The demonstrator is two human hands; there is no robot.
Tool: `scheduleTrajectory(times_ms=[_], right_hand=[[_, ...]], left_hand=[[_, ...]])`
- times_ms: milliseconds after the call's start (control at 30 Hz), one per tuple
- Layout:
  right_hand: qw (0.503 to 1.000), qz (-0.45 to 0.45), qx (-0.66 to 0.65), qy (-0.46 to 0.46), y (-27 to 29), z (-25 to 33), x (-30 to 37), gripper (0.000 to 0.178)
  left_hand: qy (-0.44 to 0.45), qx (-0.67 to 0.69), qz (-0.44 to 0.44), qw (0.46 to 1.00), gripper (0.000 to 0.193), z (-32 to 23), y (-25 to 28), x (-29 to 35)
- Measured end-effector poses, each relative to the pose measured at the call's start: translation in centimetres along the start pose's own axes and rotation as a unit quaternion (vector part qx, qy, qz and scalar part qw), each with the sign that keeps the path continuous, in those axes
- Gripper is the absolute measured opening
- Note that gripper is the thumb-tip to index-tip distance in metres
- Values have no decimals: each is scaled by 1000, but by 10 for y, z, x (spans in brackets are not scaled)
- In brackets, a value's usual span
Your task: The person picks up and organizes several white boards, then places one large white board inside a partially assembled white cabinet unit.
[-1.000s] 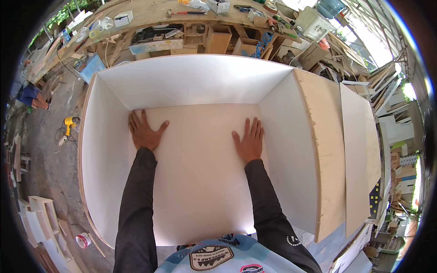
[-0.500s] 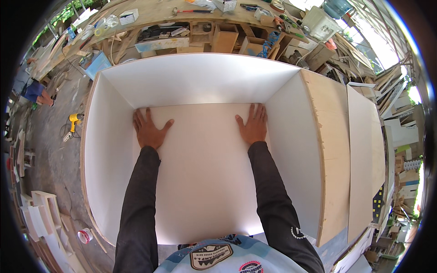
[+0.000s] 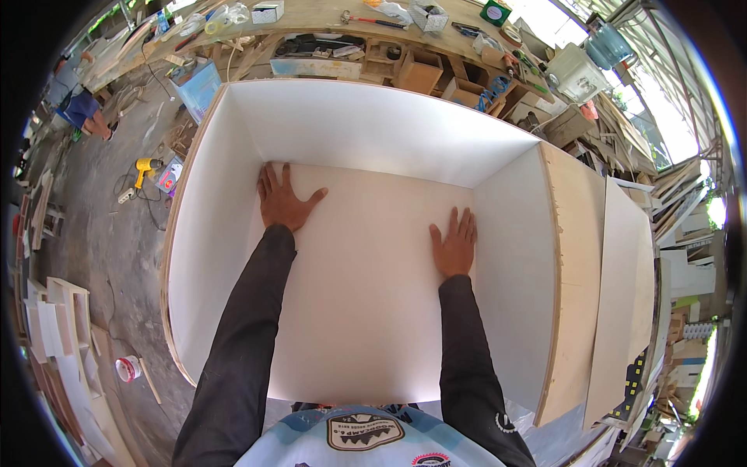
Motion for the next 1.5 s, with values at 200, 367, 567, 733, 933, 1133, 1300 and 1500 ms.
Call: scheduleTrajectory(times_ms=[200,367,567,733,933,1133,1300,1500], right_hand=[[1000,7,-1,10,20,-11,82,73],[999,32,-11,1,42,-11,152,73],[998,60,-8,-11,66,-15,231,76],[997,75,-9,-21,68,-21,270,78],[992,108,53,25,66,23,231,83],[997,22,25,67,44,57,120,86],[997,-6,34,62,23,54,45,83],[999,-1,17,39,1,25,-13,83]], left_hand=[[-1,-7,-3,1000,108,1,-3,1],[5,-40,8,999,110,5,-7,-1],[-6,-25,-3,1000,106,2,-3,0],[-14,-41,-2,999,105,0,-6,0],[-21,-63,-11,998,102,4,-14,2],[-29,-53,-14,998,102,0,-8,-1],[-37,-21,-11,999,101,1,-5,-2],[-34,7,-1,999,101,-2,0,0]])
Point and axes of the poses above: each hand's wrist, its own x-axis away from the middle knuckle, its own y-axis out of the back of the hand, z = x × y, the point moved 8 cm from there along -x, towards the middle knuckle, and after that the axes turned 10 degrees about x, right-handed, at the moved point
